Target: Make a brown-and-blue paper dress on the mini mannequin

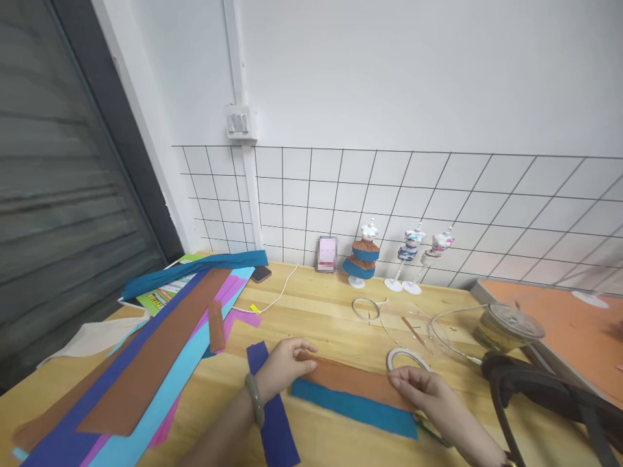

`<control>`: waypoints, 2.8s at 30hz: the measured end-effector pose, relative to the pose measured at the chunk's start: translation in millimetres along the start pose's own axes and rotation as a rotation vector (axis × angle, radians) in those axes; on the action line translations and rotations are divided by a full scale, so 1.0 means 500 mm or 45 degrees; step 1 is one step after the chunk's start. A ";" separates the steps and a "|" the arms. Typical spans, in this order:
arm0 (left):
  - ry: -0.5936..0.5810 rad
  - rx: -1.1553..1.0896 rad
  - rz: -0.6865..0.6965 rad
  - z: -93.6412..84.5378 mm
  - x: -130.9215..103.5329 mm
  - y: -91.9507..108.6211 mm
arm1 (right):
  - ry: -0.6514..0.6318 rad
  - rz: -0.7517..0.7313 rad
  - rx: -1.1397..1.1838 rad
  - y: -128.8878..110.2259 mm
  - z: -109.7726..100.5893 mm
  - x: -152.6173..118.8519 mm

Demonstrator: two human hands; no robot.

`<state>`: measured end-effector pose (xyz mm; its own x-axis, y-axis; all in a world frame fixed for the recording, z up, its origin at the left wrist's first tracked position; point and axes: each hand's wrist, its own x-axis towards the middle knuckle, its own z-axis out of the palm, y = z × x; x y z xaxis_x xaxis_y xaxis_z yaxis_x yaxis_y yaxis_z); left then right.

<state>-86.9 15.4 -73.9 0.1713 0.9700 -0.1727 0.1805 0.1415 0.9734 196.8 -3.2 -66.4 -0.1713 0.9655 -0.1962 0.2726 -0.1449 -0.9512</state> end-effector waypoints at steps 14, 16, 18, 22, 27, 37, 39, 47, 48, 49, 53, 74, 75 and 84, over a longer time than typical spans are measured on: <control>-0.033 -0.207 -0.078 -0.038 0.070 -0.041 | 0.042 0.099 0.233 0.028 0.014 0.073; -0.047 -0.229 -0.064 -0.044 0.072 -0.047 | 0.084 0.107 0.256 0.033 0.016 0.077; -0.060 -0.250 -0.046 -0.049 0.073 -0.051 | 0.115 0.113 0.272 0.039 0.017 0.079; -0.081 -0.286 -0.028 -0.056 0.073 -0.058 | 0.154 0.112 0.292 0.058 0.012 0.076; -0.077 -0.312 -0.023 -0.056 0.072 -0.060 | 0.138 0.191 0.303 0.076 -0.005 0.067; -0.124 -0.296 0.029 -0.056 0.058 -0.034 | 0.009 0.228 0.487 0.057 -0.017 0.056; -0.138 -0.285 0.035 -0.057 0.056 -0.030 | 0.001 0.248 0.507 0.056 -0.019 0.056; -0.161 -0.239 0.073 -0.060 0.054 -0.027 | 0.117 0.198 0.382 0.061 -0.019 0.058; -0.163 -0.236 0.080 -0.060 0.053 -0.028 | 0.123 0.198 0.387 0.059 -0.019 0.058; -0.167 -0.234 0.086 -0.060 0.053 -0.029 | 0.118 0.207 0.407 0.056 -0.018 0.057; -0.187 -0.226 0.103 -0.061 0.052 -0.031 | 0.070 0.242 0.478 0.044 -0.016 0.054; -0.183 -0.144 0.135 -0.065 0.045 -0.022 | 0.183 0.130 0.432 0.044 -0.012 0.053; -0.183 -0.143 0.137 -0.065 0.045 -0.022 | 0.191 0.124 0.427 0.044 -0.013 0.053; -0.195 -0.134 0.183 -0.070 0.045 -0.026 | 0.202 0.064 0.394 0.043 -0.016 0.053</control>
<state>-119.5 42.5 -85.3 0.3346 0.9413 -0.0443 0.0427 0.0318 0.9986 205.8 21.2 -90.4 -0.0089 0.9736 -0.2281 -0.0273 -0.2283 -0.9732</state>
